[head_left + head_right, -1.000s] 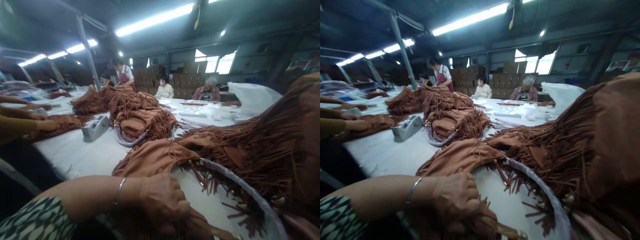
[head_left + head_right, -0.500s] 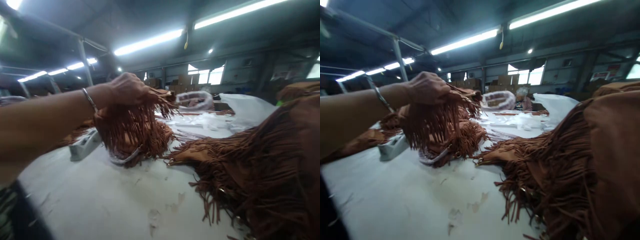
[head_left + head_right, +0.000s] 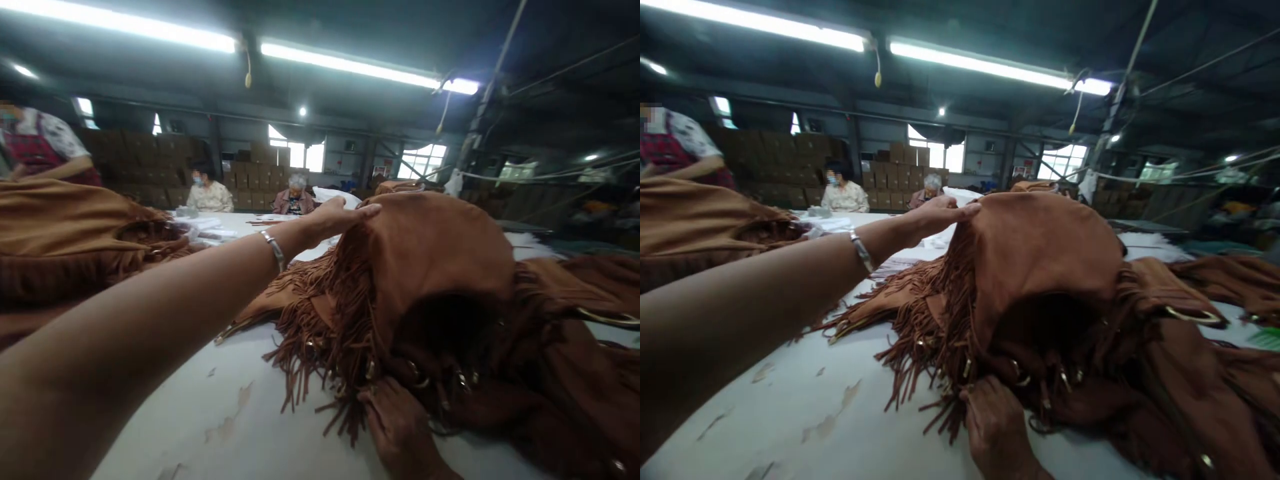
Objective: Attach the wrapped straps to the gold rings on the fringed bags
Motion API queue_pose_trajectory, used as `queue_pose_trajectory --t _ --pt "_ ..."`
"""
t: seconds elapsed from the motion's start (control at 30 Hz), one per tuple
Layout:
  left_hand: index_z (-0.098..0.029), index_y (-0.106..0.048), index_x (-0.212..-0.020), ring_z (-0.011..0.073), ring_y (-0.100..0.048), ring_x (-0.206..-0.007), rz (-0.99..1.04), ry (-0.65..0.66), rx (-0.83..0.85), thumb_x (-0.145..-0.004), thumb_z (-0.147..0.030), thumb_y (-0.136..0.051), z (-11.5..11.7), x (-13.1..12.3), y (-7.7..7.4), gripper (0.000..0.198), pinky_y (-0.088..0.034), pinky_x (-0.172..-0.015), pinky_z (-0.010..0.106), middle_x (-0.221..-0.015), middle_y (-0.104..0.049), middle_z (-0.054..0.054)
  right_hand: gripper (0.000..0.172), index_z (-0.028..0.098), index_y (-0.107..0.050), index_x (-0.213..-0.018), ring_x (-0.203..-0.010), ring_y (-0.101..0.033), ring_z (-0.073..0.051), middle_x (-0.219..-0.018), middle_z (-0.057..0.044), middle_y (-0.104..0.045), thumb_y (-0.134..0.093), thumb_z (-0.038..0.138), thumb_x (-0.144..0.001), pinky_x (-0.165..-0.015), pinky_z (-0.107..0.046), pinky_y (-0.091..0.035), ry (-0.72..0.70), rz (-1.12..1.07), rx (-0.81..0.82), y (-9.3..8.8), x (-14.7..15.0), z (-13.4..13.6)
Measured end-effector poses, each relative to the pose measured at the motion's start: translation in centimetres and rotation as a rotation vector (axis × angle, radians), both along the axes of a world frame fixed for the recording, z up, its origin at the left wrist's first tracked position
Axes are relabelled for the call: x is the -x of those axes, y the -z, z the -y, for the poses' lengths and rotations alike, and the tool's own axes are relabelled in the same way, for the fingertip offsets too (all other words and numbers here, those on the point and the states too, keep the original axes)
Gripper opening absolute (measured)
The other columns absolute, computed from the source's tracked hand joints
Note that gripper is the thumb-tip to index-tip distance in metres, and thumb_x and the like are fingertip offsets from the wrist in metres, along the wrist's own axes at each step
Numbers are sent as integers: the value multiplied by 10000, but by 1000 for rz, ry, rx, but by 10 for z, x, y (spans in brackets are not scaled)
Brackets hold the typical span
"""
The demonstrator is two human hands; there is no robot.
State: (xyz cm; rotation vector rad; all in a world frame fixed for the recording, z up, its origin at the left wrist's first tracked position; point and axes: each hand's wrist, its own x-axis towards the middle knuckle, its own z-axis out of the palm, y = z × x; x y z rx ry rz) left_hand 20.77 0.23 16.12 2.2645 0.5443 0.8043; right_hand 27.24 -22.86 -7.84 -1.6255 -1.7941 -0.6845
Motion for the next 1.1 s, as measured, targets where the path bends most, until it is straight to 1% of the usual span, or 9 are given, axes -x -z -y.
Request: queue_pose_trajectory --t 0.13,0.2,0.3,0.4,0.57,0.73,0.83,0.97,1.1 --pt "-135 -573 -905 219 -579 -831 61 -103 -98 -743 -331 -616 19 -57 -11 258 -462 -725 329 -904 -608 109 219 162 -576 -720 -642 -508 -188 -657 -50 -581 -425 14 -775 -577 -306 -401 -19 -53 30 -3 1 5" --pt "-149 -549 -880 230 -563 -838 86 -206 -162 -713 -186 -580 26 -66 -9 174 -443 -741 355 -868 -584 96 217 162 -563 -710 -639 -491 -188 -652 -53 -572 -418 10 -766 -579 -311 -400 -29 -51 5 -4 0 9" --pt "-172 -523 -841 223 -541 -819 159 -281 -275 -728 -171 -535 35 -60 -13 114 -422 -749 366 -788 -540 60 192 163 -561 -771 -688 -507 -189 -699 -53 -589 -423 32 -794 -636 -325 -428 -55 -61 -49 -12 -6 17" --pt "-175 -507 -765 165 -504 -696 273 -251 -343 -742 -227 -564 43 -39 -32 80 -412 -673 313 -687 -486 13 188 153 -558 -945 -841 -552 -207 -845 -72 -620 -496 44 -805 -772 -368 -462 -28 -61 -248 -26 -16 30" --pt "-149 -521 -688 111 -450 -642 372 -247 -398 -729 -227 -631 65 4 -78 141 -389 -641 261 -618 -428 -17 465 123 -480 -1206 -1082 -525 -319 -1075 -167 -582 -643 134 -771 -912 -480 -435 409 61 -587 -62 -40 47" --pt "-148 -492 -594 75 -351 -546 397 -232 -305 -752 -271 -640 92 54 -104 250 -384 -578 237 -545 -370 -31 637 77 -349 -1358 -1235 -406 -359 -1261 -236 -502 -621 245 -807 -997 -515 -343 652 156 -478 -101 -46 31" --pt "-156 -439 -555 60 -326 -497 426 -198 -148 -795 -236 -602 101 90 -113 301 -371 -520 214 -519 -365 -36 571 95 -366 -1356 -1232 -411 -334 -1270 -204 -529 -564 250 -843 -1005 -500 -303 637 216 -428 -123 -34 15" --pt "-143 -509 -629 88 -496 -538 528 -199 108 -831 -182 -547 98 135 -121 210 -436 -513 215 -608 -521 1 488 84 -408 -1329 -1232 -411 -333 -1277 -189 -545 -496 253 -879 -1026 -496 -252 590 302 -396 -155 -2 -5" --pt "-116 -573 -729 132 -577 -587 536 -207 330 -794 -197 -571 77 174 -115 104 -518 -586 252 -659 -607 44 332 71 -524 -1191 -972 -581 -302 -1077 -171 -650 -413 109 -881 -863 -428 -396 505 366 -192 -181 31 -24"
